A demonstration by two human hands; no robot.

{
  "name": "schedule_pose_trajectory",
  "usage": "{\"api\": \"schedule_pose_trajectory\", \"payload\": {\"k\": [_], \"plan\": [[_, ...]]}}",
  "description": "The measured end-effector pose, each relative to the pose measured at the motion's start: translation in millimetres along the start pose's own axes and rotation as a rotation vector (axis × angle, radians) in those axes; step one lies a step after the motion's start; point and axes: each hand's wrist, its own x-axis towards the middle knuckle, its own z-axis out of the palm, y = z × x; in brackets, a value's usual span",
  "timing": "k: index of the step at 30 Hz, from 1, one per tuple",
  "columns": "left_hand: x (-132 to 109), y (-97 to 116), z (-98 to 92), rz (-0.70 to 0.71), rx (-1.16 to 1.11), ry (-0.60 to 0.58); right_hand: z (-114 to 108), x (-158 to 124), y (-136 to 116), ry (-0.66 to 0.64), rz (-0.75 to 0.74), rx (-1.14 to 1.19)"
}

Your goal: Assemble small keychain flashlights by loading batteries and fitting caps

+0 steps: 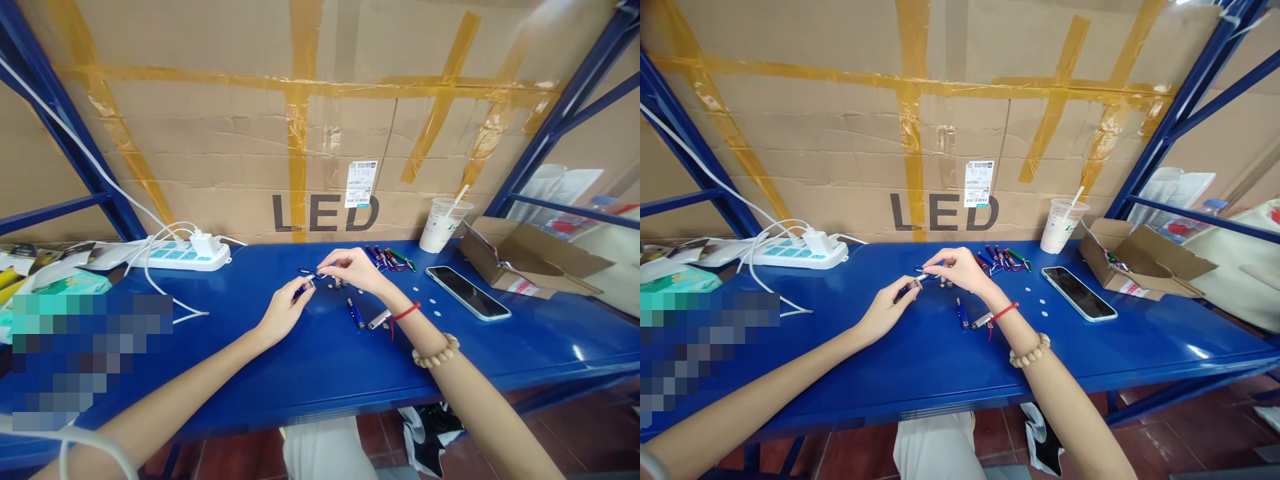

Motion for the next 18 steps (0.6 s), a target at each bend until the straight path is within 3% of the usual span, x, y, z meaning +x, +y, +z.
{"api": "schedule_pose_trajectory", "payload": {"k": [18], "plan": [[-1,-4,0.9,0.035,-0.006,-0.017,16,-1,-5,-0.092,0.003,0.098]]}}
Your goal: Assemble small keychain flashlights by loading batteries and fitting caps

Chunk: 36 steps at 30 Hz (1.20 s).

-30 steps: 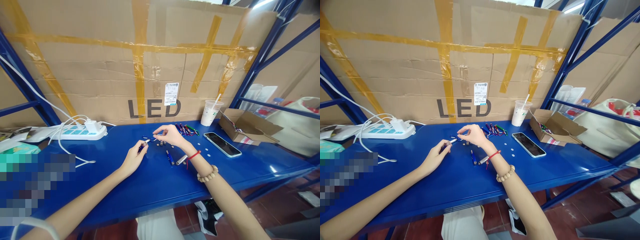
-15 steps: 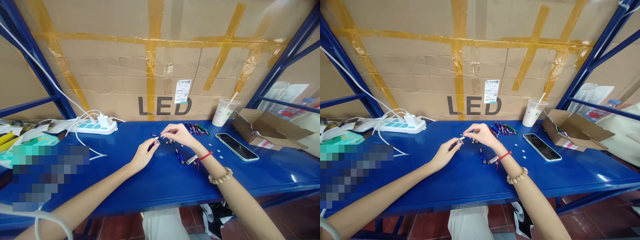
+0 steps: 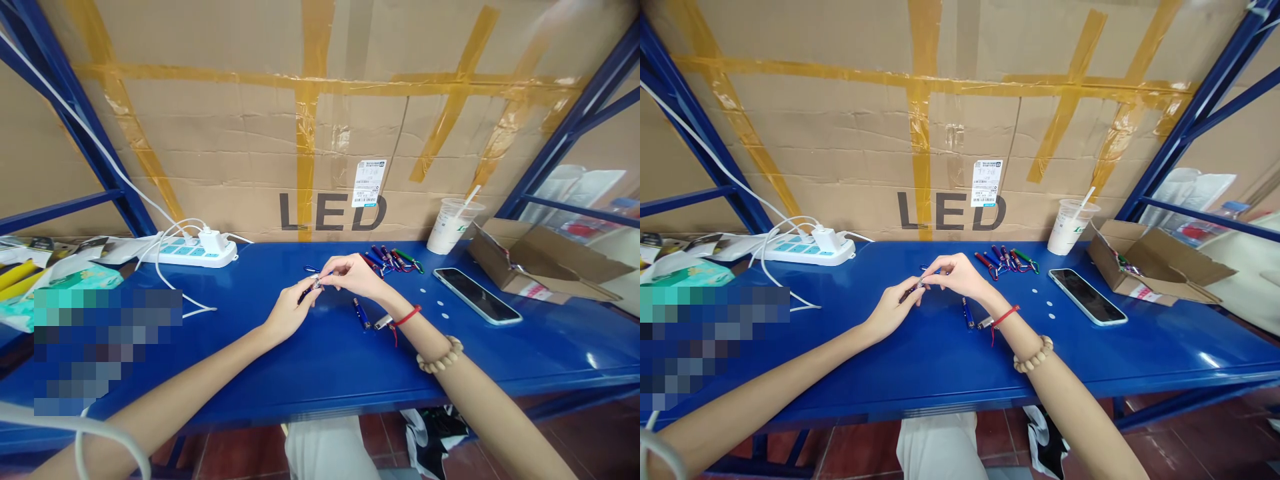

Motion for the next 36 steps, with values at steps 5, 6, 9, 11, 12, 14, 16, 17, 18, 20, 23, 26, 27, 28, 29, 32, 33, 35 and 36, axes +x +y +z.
{"api": "schedule_pose_trajectory", "payload": {"k": [5,6,9,11,12,14,16,17,18,20,23,26,27,28,29,32,33,35,36], "plan": [[-3,-4,0.1,0.042,0.052,0.031,5,0,3,0.017,0.057,0.034],[-4,-5,0.0,0.049,0.069,0.03,6,-1,4,0.024,0.066,0.037],[-6,-7,0.0,0.057,0.119,0.035,10,-2,5,0.045,0.082,0.016],[-7,-9,0.2,0.066,0.143,0.054,11,-2,4,0.059,0.089,-0.018],[-7,-10,0.4,0.073,0.15,0.062,11,-2,3,0.064,0.09,-0.04],[-7,-11,0.9,0.088,0.154,0.072,10,-2,0,0.067,0.084,-0.084],[-6,-12,1.6,0.096,0.15,0.079,9,-2,-2,0.066,0.069,-0.115],[-6,-12,2.0,0.097,0.148,0.084,8,-2,-2,0.064,0.064,-0.124],[-5,-13,2.3,0.095,0.147,0.088,8,-2,-3,0.063,0.062,-0.128],[-5,-13,2.9,0.086,0.144,0.093,7,-2,-2,0.066,0.063,-0.125],[-4,-13,3.2,0.076,0.134,0.089,6,-2,3,0.06,0.086,-0.094],[-3,-12,3.2,0.084,0.122,0.088,6,-1,7,0.055,0.126,-0.092],[-3,-12,3.2,0.085,0.12,0.09,6,-1,8,0.057,0.13,-0.099],[-2,-11,3.2,0.084,0.12,0.092,5,-1,8,0.06,0.126,-0.107],[-2,-10,3.2,0.08,0.122,0.093,5,-2,8,0.061,0.117,-0.113],[0,-9,3.2,0.065,0.131,0.086,4,-2,6,0.055,0.094,-0.13],[0,-9,3.1,0.061,0.133,0.081,3,-2,5,0.053,0.093,-0.14],[1,-8,3.1,0.054,0.141,0.071,2,-2,3,0.049,0.091,-0.162],[1,-8,3.0,0.048,0.15,0.067,2,-2,3,0.048,0.089,-0.17]]}}
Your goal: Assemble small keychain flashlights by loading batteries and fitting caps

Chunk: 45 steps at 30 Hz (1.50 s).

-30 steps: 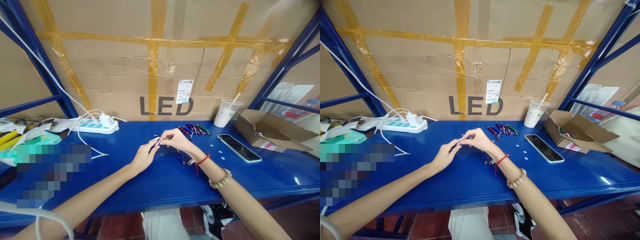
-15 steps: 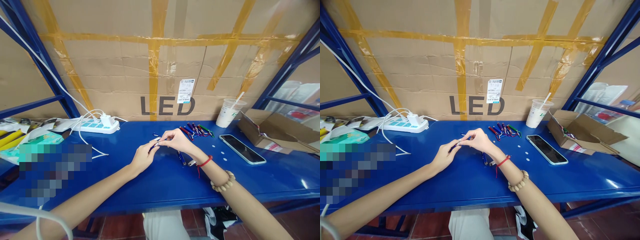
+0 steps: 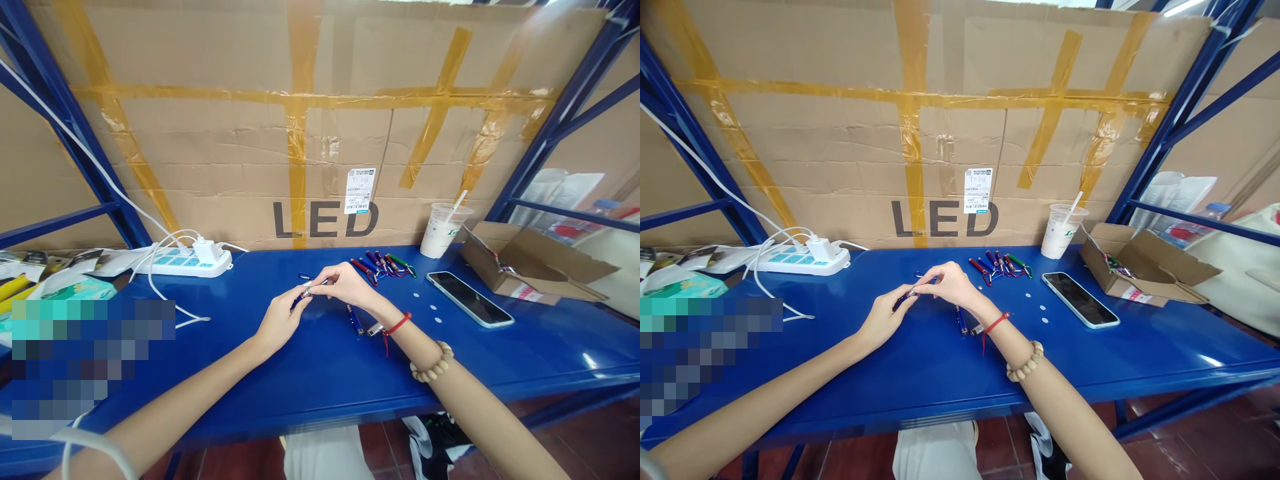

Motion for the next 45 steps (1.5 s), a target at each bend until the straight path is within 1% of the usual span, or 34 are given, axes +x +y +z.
{"api": "schedule_pose_trajectory", "payload": {"k": [4,10,17,21,26,30,37,45], "plan": [[1,-1,0.0,-0.025,0.069,-0.009,-1,1,0,0.0,-0.018,-0.01],[2,-4,-0.2,0.01,0.126,0.012,-2,1,-5,-0.004,-0.057,0.038],[3,-8,1.2,0.026,0.058,0.031,-2,0,-7,0.003,-0.091,0.087],[2,-5,0.3,-0.032,0.006,-0.002,-2,1,-6,0.003,-0.108,0.096],[-1,1,-2.7,-0.104,0.039,-0.069,-4,1,-6,0.007,-0.096,0.059],[-2,3,-3.1,-0.106,0.058,-0.09,-5,1,-8,0.014,-0.079,0.034],[-3,4,-3.6,-0.088,0.015,-0.109,-6,0,-13,-0.006,-0.045,0.034],[-2,5,-4.8,-0.105,0.022,-0.129,-4,0,-8,-0.02,-0.058,0.043]]}}
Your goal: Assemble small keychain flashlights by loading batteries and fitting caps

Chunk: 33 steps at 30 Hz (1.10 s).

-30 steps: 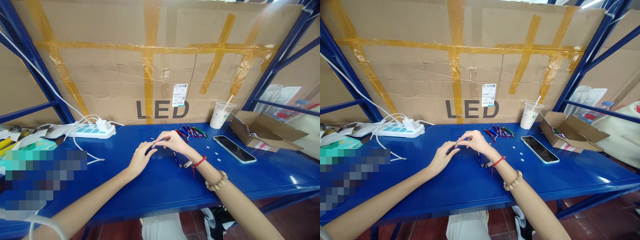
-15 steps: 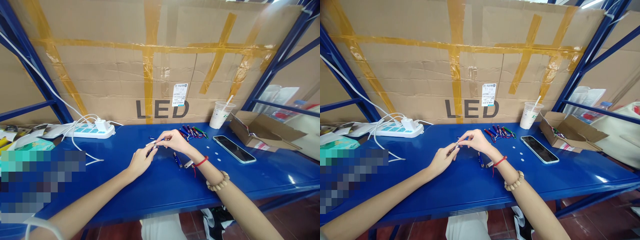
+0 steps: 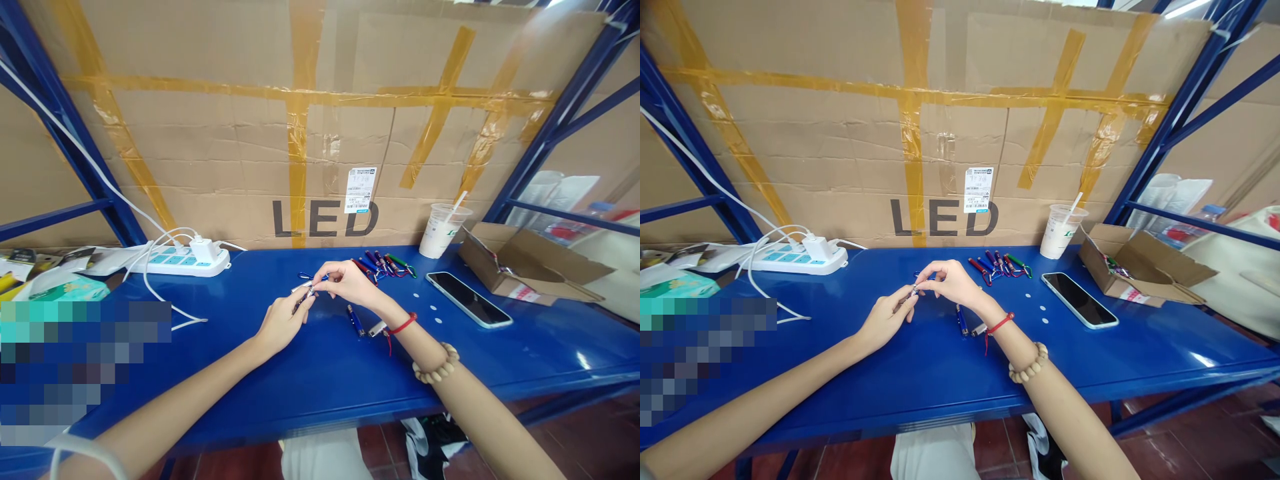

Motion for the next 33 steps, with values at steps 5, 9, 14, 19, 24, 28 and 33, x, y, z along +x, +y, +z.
{"api": "schedule_pose_trajectory", "payload": {"k": [5,9,14,19,24,28,33], "plan": [[-0.3,1.7,-1.1,-0.01,0.054,0.021,-0.4,0.5,0.2,-0.006,-0.001,-0.005],[-0.1,2.1,-1.2,-0.025,0.123,0.056,-0.5,0.8,-1.3,-0.006,0.0,-0.013],[0.5,1.0,-0.8,-0.033,0.141,0.071,-0.8,0.9,-2.3,-0.008,0.02,-0.017],[0.1,1.6,-1.7,-0.038,0.161,0.062,-0.8,0.5,-3.4,-0.011,0.033,0.002],[-0.7,2.9,-2.7,-0.04,0.143,0.064,-0.2,0.5,-3.0,-0.011,0.043,0.023],[-1.2,3.9,-3.0,-0.059,0.13,0.051,0.6,1.0,-1.8,-0.018,0.042,0.031],[-1.2,2.6,-1.5,-0.051,0.145,0.075,1.6,1.0,-1.6,-0.02,0.042,0.026]]}}
